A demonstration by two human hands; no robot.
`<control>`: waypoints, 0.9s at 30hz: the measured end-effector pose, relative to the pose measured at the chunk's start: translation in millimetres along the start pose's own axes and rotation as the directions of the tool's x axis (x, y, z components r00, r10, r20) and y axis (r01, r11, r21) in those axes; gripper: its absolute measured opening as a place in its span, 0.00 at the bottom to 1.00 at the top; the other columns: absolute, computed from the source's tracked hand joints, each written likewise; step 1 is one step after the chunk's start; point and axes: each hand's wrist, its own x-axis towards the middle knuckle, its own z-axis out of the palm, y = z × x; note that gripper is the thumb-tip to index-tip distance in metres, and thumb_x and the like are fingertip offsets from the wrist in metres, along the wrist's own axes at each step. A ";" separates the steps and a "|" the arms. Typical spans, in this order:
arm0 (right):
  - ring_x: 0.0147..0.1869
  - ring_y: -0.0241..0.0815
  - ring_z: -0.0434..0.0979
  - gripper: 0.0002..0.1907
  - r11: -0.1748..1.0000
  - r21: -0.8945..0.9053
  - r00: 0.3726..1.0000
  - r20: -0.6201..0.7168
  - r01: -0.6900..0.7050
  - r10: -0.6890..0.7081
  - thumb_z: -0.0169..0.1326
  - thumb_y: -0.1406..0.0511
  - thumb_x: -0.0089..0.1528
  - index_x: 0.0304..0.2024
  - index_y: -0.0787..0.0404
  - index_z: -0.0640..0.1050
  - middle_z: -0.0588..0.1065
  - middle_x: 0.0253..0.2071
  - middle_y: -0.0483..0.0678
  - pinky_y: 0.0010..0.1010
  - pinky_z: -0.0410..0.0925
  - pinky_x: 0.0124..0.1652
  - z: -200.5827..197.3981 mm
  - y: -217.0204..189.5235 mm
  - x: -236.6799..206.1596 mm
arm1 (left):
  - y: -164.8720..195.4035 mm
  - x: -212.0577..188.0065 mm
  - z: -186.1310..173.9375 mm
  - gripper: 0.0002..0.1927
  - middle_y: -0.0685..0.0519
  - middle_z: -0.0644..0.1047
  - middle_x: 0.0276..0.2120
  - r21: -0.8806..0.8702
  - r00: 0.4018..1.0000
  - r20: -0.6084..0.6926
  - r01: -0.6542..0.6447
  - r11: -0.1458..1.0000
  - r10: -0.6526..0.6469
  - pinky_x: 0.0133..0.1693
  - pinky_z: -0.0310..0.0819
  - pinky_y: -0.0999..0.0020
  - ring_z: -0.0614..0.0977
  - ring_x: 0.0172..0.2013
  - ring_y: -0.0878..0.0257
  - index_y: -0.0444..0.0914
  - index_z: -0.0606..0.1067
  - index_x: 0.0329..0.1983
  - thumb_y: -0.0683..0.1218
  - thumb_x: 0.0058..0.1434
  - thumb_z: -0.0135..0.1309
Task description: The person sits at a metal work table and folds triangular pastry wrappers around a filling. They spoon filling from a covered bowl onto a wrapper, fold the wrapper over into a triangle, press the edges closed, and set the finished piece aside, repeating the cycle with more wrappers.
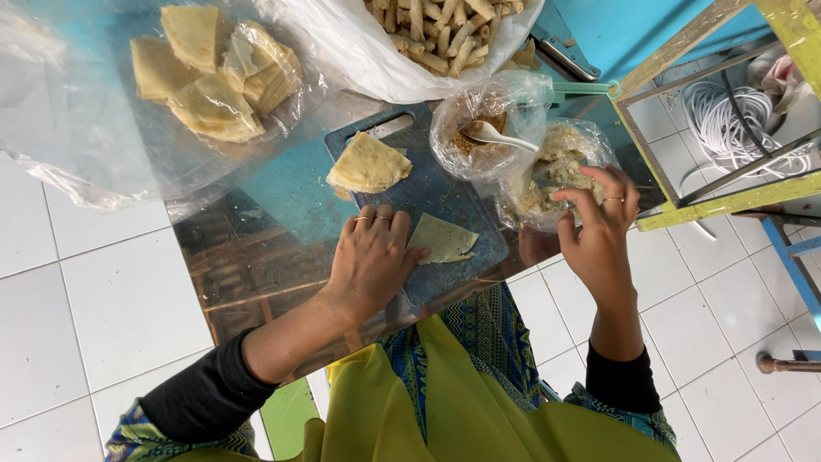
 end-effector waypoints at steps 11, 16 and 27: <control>0.80 0.60 0.51 0.14 0.996 -0.085 0.987 0.158 -0.011 0.024 0.64 0.62 0.63 0.49 0.61 0.82 0.67 0.71 0.52 0.54 0.47 0.69 1.0 -0.3 -8.9 | -1.6 0.2 -0.3 0.23 0.48 0.73 0.39 -0.034 1.000 0.015 -0.019 0.999 0.020 0.46 0.67 0.55 0.74 0.44 0.51 0.37 0.71 0.41 0.58 0.57 0.62; 0.80 0.59 0.53 0.09 0.997 -0.081 0.993 0.121 0.003 0.007 0.65 0.65 0.62 0.42 0.61 0.80 0.70 0.67 0.50 0.53 0.49 0.69 12.4 9.3 -4.8 | -2.2 0.9 -0.5 0.22 0.48 0.73 0.39 -0.047 0.998 0.063 -0.001 0.999 0.004 0.46 0.67 0.55 0.74 0.45 0.51 0.37 0.71 0.41 0.58 0.58 0.61; 0.66 0.55 0.58 0.15 0.998 -0.065 0.997 0.076 -0.028 0.033 0.66 0.67 0.58 0.40 0.61 0.72 0.67 0.57 0.51 0.49 0.53 0.64 21.4 15.9 -4.5 | -2.3 0.8 2.1 0.23 0.48 0.73 0.40 -0.042 0.998 0.060 0.004 0.999 -0.002 0.47 0.67 0.55 0.74 0.45 0.51 0.38 0.71 0.42 0.59 0.58 0.61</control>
